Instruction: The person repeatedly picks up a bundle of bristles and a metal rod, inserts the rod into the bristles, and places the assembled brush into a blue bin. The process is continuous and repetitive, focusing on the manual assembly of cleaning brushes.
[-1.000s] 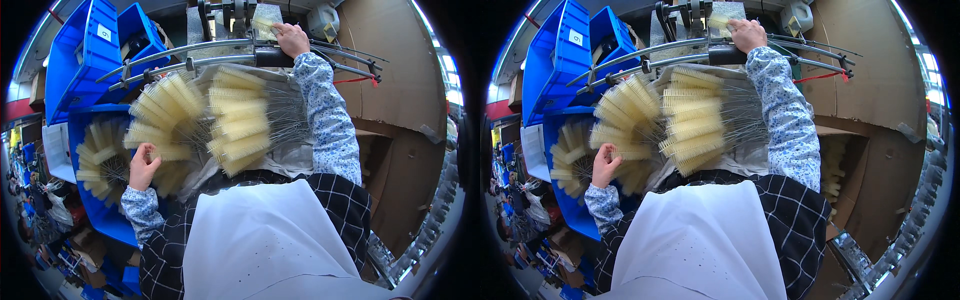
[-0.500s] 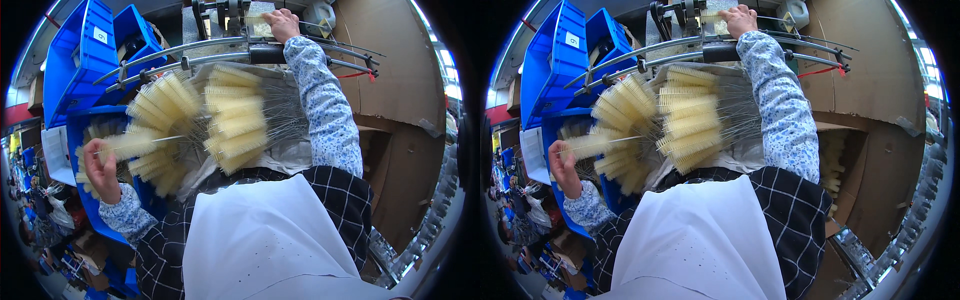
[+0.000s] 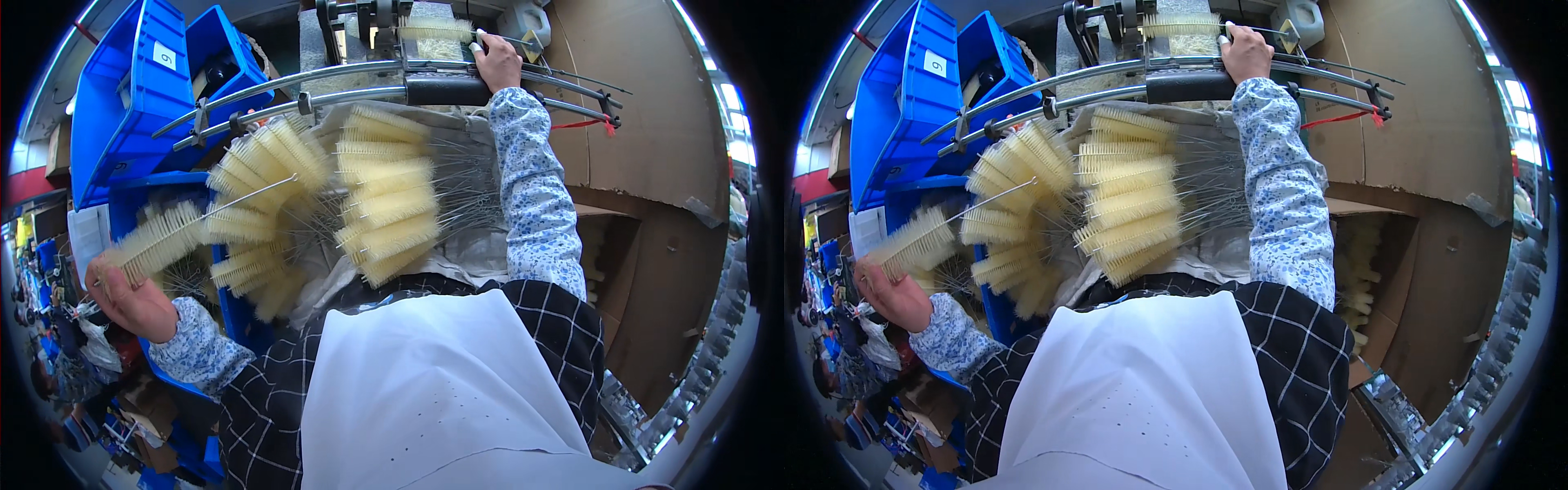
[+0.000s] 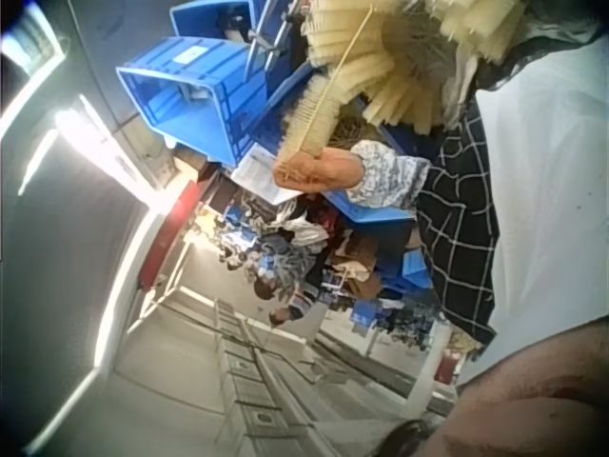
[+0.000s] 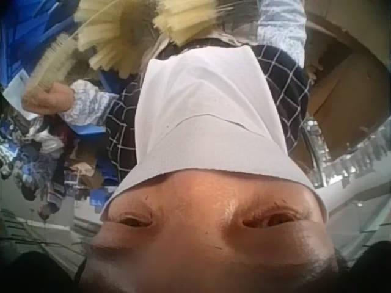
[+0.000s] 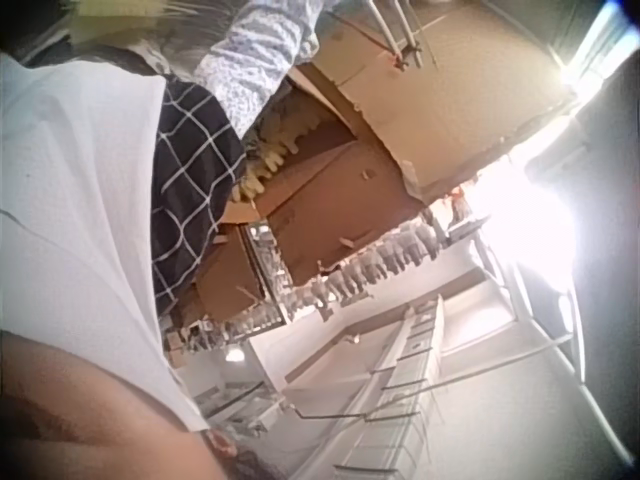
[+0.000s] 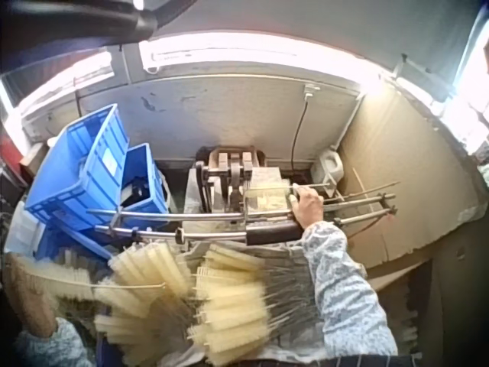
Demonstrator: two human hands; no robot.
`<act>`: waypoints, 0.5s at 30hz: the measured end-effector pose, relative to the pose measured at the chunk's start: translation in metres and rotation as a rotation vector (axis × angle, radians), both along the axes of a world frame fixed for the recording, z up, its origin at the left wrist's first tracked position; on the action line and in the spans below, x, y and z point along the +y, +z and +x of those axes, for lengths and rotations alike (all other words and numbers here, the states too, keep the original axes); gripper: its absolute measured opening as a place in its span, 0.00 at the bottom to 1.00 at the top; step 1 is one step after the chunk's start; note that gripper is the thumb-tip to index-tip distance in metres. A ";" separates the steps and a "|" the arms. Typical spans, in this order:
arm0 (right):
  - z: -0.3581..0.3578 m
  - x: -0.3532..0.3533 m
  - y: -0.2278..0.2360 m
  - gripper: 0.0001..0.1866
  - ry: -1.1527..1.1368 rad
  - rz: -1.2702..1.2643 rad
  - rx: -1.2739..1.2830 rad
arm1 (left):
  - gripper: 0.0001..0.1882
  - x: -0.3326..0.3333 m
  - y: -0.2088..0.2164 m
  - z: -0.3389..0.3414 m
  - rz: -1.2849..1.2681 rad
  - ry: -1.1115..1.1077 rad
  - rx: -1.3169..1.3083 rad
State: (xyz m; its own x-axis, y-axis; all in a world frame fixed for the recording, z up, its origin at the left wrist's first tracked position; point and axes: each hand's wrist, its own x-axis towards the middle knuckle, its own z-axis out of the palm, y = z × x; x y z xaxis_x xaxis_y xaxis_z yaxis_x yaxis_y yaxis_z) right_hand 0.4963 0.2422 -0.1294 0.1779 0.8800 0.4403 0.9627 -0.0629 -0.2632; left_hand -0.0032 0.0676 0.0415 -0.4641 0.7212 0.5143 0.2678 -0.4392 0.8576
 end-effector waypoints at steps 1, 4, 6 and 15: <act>-0.005 0.000 0.003 0.17 0.003 -0.014 0.001 | 0.15 0.001 0.000 0.001 0.015 0.007 0.000; -0.020 0.003 0.004 0.16 0.021 -0.027 -0.008 | 0.15 0.000 0.004 0.003 0.029 -0.002 -0.016; -0.033 0.006 0.001 0.16 0.029 -0.024 0.001 | 0.16 -0.003 0.009 0.001 0.044 0.019 -0.005; -0.115 0.011 0.017 0.11 0.000 -0.134 0.001 | 0.15 0.000 0.007 0.007 0.023 0.001 -0.063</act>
